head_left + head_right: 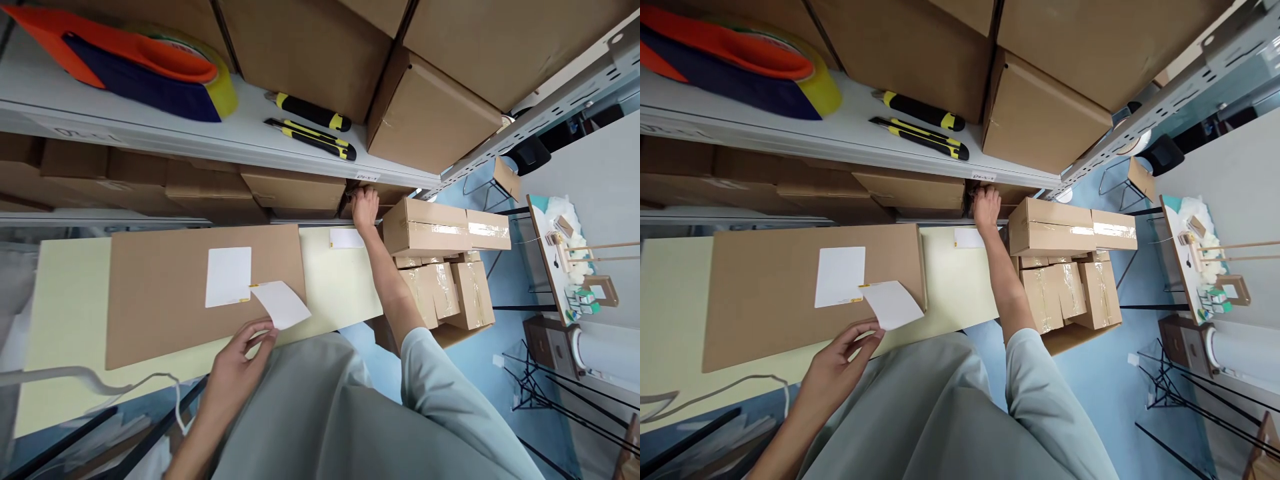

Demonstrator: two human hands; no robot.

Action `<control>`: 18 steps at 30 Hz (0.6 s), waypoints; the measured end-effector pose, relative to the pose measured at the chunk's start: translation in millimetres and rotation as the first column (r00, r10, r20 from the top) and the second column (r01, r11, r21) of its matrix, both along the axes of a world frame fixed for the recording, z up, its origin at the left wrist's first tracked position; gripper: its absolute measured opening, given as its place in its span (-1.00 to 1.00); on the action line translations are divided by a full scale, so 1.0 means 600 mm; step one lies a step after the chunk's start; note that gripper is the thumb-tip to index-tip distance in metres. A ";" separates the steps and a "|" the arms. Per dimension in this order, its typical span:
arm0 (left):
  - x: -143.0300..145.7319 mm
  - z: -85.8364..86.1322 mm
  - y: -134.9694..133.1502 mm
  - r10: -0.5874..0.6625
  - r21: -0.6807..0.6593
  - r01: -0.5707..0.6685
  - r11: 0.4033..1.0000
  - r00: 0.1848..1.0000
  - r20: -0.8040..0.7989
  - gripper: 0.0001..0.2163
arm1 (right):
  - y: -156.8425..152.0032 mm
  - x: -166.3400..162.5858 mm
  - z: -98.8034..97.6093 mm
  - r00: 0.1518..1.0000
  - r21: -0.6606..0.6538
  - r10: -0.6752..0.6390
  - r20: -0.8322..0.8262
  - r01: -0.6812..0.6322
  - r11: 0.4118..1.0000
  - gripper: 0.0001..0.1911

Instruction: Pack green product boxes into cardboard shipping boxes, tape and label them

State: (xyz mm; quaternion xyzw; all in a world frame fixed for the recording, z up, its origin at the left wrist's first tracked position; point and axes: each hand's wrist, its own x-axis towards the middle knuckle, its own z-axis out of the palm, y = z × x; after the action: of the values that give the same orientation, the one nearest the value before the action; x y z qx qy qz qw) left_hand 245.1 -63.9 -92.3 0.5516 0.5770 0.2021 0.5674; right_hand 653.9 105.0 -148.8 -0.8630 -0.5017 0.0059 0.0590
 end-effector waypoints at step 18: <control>-0.007 -0.004 0.001 -0.023 0.029 0.023 0.999 1.000 0.004 -0.63 | 0.006 0.016 -0.032 0.967 0.073 -0.169 -0.189 0.186 0.980 -0.66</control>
State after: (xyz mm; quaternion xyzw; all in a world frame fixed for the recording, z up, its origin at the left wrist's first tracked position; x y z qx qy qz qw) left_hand 240.8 -63.5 -95.0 0.5660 0.5663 0.2052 0.5629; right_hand 663.5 108.8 -168.3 -0.8967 -0.4147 0.0569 0.1439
